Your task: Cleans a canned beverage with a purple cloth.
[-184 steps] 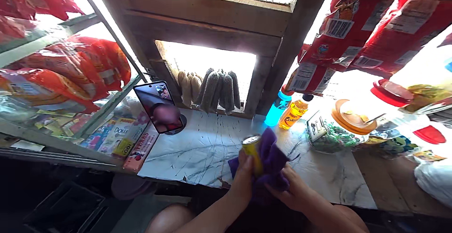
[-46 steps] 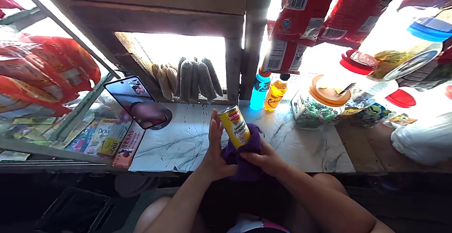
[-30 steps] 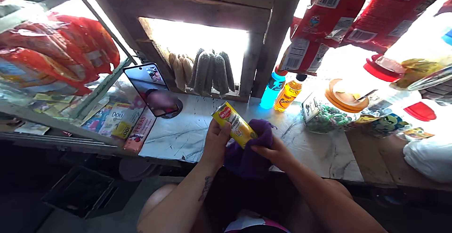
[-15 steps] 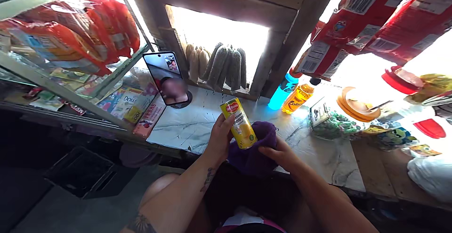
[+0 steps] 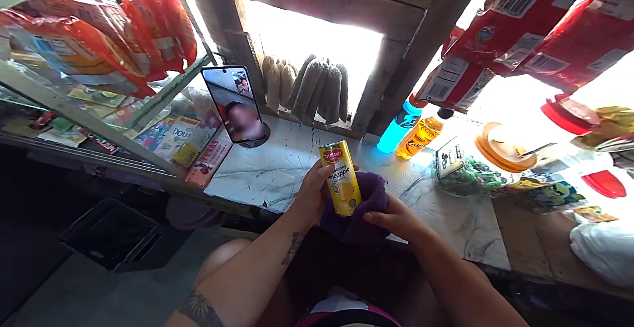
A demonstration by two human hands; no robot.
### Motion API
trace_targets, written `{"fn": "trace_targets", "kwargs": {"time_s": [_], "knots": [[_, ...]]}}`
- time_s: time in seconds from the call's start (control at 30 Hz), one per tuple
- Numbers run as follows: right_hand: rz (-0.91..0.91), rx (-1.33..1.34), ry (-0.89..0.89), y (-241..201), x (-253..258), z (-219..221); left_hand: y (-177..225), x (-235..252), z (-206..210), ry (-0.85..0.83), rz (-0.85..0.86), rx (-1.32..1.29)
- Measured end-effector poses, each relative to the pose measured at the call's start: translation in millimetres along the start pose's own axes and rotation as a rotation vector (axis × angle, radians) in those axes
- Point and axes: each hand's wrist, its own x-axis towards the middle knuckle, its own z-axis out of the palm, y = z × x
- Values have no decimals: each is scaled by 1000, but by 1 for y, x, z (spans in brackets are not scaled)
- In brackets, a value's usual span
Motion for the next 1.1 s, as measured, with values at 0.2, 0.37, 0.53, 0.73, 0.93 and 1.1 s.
{"fn": "trace_targets", "kwargs": {"time_s": [0.2, 0.37, 0.53, 0.73, 0.93, 1.1], "knots": [[-31, -37, -58, 1, -1, -2, 0, 1, 0, -3, -15, -21], [-28, -61, -61, 1, 0, -3, -2, 2, 0, -34, -3, -24], [-42, -84, -44, 0, 1, -2, -2, 2, 0, -53, -4, -19], [7, -102, 1, -5, 1, 1, -3, 2, 1, -42, -20, 14], [80, -87, 81, -8, 0, 6, -4, -1, 4, -87, -1, 60], [117, 3, 2, -11, 0, 2, -4, 1, 4, -81, 26, 76]]}}
